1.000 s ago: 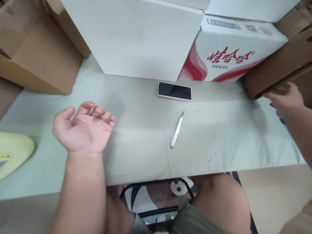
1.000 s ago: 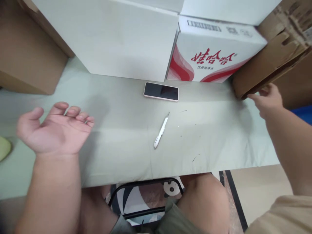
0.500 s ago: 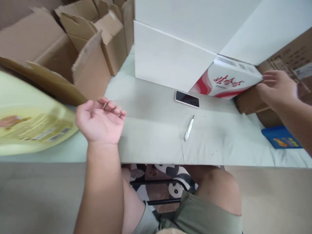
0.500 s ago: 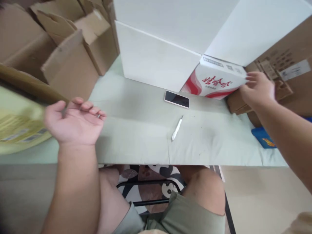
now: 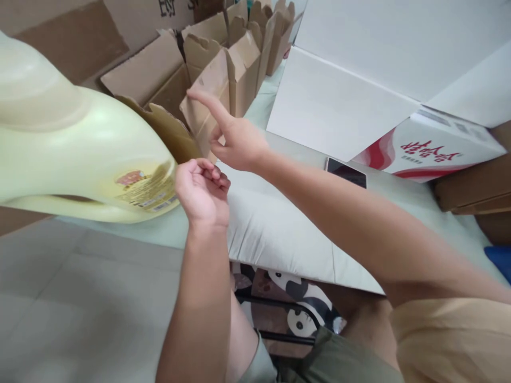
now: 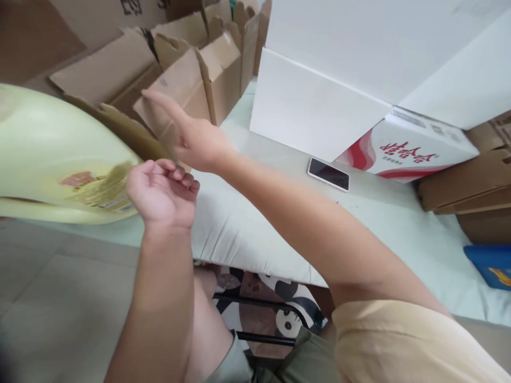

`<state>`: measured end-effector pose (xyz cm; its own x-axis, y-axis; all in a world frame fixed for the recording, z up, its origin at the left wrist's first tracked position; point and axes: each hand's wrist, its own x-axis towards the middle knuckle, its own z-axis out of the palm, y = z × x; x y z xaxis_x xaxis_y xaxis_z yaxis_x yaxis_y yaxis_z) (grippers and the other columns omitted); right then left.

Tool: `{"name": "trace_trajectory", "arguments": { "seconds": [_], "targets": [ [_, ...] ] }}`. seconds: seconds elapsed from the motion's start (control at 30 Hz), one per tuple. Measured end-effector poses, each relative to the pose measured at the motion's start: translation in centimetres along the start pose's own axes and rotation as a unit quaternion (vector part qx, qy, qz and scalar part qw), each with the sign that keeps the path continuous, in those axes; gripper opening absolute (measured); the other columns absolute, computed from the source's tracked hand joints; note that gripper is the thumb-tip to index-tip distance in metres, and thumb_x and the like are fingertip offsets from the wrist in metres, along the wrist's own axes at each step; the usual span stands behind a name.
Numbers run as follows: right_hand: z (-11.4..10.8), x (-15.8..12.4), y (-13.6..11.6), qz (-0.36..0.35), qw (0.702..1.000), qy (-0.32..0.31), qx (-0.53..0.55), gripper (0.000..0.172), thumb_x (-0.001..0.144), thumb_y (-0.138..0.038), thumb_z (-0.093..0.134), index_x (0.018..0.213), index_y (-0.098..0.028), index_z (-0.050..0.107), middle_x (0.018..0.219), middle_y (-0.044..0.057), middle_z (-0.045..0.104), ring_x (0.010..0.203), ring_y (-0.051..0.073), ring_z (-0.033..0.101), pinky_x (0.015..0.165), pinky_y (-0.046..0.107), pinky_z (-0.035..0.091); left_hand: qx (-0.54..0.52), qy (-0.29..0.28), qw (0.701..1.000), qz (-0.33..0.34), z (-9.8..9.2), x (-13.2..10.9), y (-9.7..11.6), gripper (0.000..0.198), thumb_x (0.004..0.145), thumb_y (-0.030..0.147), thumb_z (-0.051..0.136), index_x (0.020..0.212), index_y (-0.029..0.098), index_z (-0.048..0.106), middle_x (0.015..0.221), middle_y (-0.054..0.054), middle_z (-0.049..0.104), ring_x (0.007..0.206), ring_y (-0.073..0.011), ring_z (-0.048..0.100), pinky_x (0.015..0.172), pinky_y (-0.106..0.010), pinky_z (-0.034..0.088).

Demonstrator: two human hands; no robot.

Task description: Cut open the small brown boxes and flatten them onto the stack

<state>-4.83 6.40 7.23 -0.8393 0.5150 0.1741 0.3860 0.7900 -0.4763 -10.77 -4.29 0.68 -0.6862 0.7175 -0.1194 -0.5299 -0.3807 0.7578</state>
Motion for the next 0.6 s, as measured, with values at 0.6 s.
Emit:
{"name": "trace_trajectory", "arguments": {
  "seconds": [0.6],
  "targets": [
    [-5.4,-22.0,9.7,0.022,0.950,0.267,0.159,0.041,0.086,-0.068,0.066,0.097,-0.028,0.064,0.091,0.005,0.067,0.074,0.023,0.060,0.070,0.041,0.052,0.087,0.080,0.963,0.243,3.7,-1.9,-1.2,0.023,0.087,0.043,0.044,0.099,0.025,0.052,0.111,-0.005,0.055,0.112,-0.0222,0.058,0.096,-0.035,0.041]
  ]
}}
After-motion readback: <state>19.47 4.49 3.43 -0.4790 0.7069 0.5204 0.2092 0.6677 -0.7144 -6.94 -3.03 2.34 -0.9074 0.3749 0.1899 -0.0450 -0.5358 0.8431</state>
